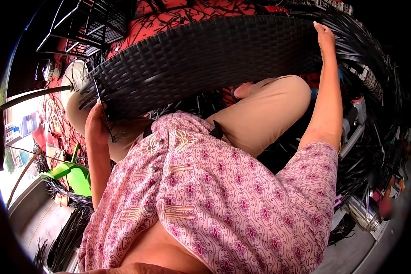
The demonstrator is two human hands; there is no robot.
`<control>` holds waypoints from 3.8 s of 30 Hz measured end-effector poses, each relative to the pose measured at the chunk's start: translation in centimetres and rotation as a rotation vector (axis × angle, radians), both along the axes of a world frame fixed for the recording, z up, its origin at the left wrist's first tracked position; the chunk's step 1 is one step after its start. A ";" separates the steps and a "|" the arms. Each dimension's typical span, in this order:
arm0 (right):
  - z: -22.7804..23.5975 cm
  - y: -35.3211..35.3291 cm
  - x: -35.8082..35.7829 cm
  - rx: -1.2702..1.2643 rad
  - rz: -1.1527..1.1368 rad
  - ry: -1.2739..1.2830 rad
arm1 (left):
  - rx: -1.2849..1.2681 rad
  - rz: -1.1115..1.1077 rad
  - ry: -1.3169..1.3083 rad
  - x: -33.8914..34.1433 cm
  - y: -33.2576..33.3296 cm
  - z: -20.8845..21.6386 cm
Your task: The person sits on the floor and weaves black plastic strips into a chair seat frame. They use a knife to tuck and secure the strips into the weave pattern, occasionally picking up new strips from a pile nearby.
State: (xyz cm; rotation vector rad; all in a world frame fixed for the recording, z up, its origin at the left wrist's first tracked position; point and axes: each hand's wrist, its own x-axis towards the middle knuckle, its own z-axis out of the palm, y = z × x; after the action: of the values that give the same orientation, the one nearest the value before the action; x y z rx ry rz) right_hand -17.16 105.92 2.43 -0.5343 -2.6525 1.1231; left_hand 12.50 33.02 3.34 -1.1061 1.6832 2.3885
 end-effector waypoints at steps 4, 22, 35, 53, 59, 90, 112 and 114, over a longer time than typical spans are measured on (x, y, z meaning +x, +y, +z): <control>1.4 -1.0 0.1 0.353 0.000 -0.005 | 0.067 0.030 0.085 -0.6 0.6 0.7; 2.9 -45.0 16.1 0.434 0.965 0.604 | 0.035 -0.059 0.213 -1.1 -1.2 0.5; 0.4 -57.0 16.9 0.360 1.001 0.765 | 0.026 0.015 0.177 1.2 -1.0 1.0; 11.8 -25.3 25.7 -0.215 0.452 0.068 | -0.698 -0.486 0.297 -1.7 8.6 5.1; 6.7 -23.0 25.2 -0.066 0.395 -0.125 | -1.301 -0.647 0.557 -7.5 14.0 3.1; 3.6 -25.7 24.2 0.034 0.504 -0.059 | -1.407 -0.657 0.581 -10.6 15.3 2.1; 7.4 -28.5 24.3 -0.555 0.625 -0.009 | -1.405 -0.874 1.210 -8.6 25.2 -2.0; 8.0 -29.6 23.3 -0.526 0.473 -0.008 | -1.497 -1.059 1.144 -8.7 25.5 -2.3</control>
State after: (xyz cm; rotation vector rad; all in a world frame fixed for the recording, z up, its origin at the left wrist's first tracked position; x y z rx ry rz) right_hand 6.10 76.32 10.38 0.0310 -2.5420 1.9762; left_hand 3.75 58.53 1.04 1.4372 3.0200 0.6612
